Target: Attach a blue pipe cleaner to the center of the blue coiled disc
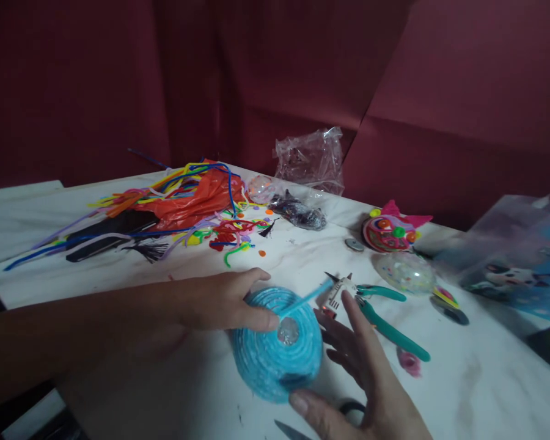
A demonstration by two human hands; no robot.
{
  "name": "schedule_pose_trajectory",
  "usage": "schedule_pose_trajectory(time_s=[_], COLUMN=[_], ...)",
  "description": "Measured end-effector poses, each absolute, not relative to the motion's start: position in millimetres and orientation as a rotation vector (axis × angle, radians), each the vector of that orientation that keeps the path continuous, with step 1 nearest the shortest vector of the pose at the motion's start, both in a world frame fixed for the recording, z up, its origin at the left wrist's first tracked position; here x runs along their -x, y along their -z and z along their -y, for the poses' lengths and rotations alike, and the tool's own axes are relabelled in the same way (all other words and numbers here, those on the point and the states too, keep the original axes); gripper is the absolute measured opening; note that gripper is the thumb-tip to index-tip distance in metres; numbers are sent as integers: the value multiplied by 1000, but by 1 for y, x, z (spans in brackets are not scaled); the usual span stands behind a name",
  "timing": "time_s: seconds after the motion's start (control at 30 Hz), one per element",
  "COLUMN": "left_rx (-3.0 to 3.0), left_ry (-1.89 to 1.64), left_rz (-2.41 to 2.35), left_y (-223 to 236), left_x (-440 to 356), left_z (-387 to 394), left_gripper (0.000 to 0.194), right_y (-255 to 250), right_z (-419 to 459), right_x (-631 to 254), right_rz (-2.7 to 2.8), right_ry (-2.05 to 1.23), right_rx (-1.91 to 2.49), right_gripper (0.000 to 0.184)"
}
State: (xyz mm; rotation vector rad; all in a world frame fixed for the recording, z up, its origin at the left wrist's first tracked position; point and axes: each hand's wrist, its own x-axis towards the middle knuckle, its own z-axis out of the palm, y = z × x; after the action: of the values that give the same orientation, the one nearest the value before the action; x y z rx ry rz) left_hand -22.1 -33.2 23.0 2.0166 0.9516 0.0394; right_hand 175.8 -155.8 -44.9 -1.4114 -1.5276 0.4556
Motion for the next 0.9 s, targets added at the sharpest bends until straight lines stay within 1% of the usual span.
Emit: schedule_pose_trajectory(time_s=[0.07,0.23,0.43,0.53,0.7,0.9], left_rx=[-2004,-2063,-2034,-2002,-1956,-1904], left_ry=[-37,27,23,23,22,-47], left_rz=[-928,-972,-901,-834,-784,-608], left_y=[-24,-32,-32,-30,-29,-23], left_x=[22,19,15,16,15,15], left_z=[35,40,35,30,25,22], left_gripper=[74,71,72,65,55,48], right_y=[47,52,52,49,45,53], right_z=[158,159,148,148,151,149], right_x=[-176,-181,-202,-200,-186,-200], right_rz=[1593,1693,1888,1905,1851,1961], right_ry=[-434,-338,-387,-397,-288,-266], right_rx=[1430,1568,1428,1457,1530,1476], right_gripper=[78,74,79,81,71,77])
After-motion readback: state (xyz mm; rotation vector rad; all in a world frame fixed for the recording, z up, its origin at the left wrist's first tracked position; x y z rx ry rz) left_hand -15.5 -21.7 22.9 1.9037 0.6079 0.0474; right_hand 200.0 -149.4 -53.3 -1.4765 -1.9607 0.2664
